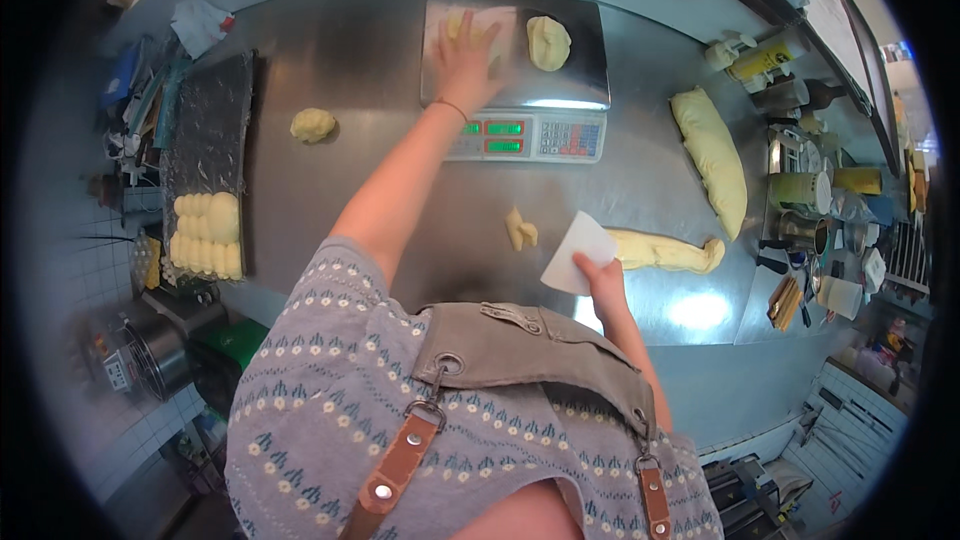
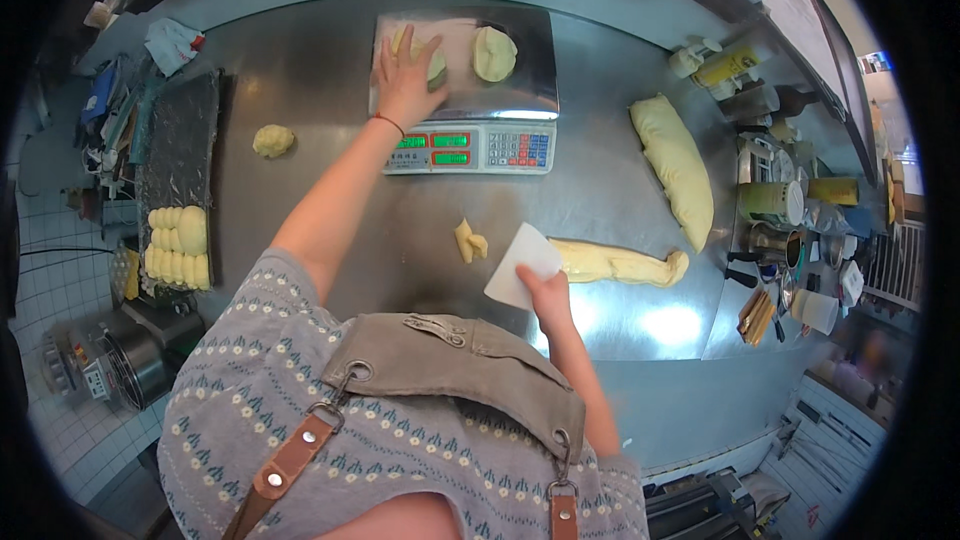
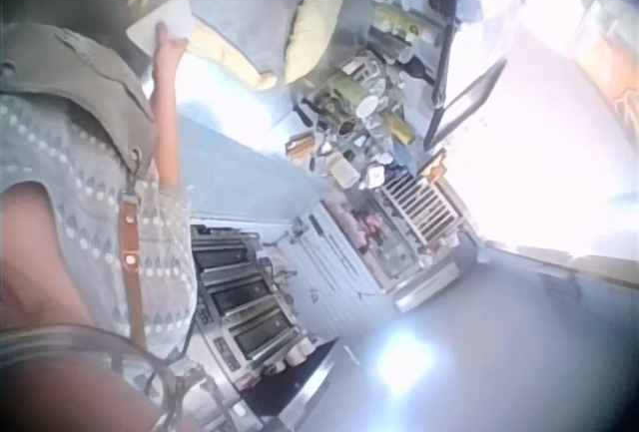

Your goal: The person portions dough into uniform pieces using a digital scale and a bench scraper. They weigh each piece, adjust it to the target weight, and place it on a tray. The process is repeated for multiple pieces.

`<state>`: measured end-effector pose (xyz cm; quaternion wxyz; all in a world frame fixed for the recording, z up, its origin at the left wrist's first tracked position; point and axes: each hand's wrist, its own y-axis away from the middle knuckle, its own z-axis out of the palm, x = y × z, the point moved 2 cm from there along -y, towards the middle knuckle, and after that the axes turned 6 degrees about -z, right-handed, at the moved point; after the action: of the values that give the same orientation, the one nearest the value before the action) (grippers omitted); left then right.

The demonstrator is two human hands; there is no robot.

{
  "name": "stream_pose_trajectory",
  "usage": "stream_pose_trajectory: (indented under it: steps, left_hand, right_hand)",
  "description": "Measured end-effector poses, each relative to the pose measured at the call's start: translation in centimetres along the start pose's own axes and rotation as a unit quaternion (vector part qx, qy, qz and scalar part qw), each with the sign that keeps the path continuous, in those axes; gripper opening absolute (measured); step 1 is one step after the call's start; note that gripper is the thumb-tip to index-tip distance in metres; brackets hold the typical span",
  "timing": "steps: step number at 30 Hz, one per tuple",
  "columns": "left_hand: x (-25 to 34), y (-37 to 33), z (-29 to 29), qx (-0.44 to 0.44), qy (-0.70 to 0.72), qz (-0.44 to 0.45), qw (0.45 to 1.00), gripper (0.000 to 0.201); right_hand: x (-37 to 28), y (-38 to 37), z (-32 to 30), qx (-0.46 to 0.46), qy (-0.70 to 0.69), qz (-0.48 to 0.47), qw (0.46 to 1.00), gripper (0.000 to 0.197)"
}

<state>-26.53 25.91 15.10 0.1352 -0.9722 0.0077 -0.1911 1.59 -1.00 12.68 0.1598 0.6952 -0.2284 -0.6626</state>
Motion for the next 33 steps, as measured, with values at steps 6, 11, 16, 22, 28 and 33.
stream_pose_trajectory:
  steps: [6, 11, 16, 22, 28, 33]
  left_hand:
    - [-9.7, -5.3, 2.6, 0.085, 0.617, -0.295, 0.725, 0.032]
    - [-17.1, -6.8, -3.9, 0.184, 0.695, -0.216, 0.661, 0.031]
    - [-24.5, -4.0, -4.6, -0.038, 0.460, -0.428, 0.777, 0.100]
    - [-5.3, 5.4, 1.3, -0.107, 0.451, -0.159, 0.871, 0.037]
    - [15.5, 22.1, 8.3, -0.307, 0.316, 0.200, 0.875, 0.063]
    - [19.8, 24.9, 12.1, -0.298, 0.200, 0.226, 0.905, 0.062]
  right_hand:
    - [2.6, 2.0, -1.4, 0.045, -0.009, 0.049, 0.998, 0.039]
    - [4.9, 3.9, -4.1, 0.039, 0.109, 0.012, 0.993, 0.037]
    - [5.1, 3.3, -8.4, 0.105, 0.425, -0.028, 0.899, 0.040]
    - [1.9, -0.3, -10.9, 0.150, 0.529, -0.067, 0.833, 0.030]
    - [3.2, -7.2, -10.2, 0.106, 0.552, -0.025, 0.827, 0.026]
    - [5.2, -8.1, -14.0, 0.045, 0.395, -0.015, 0.917, 0.033]
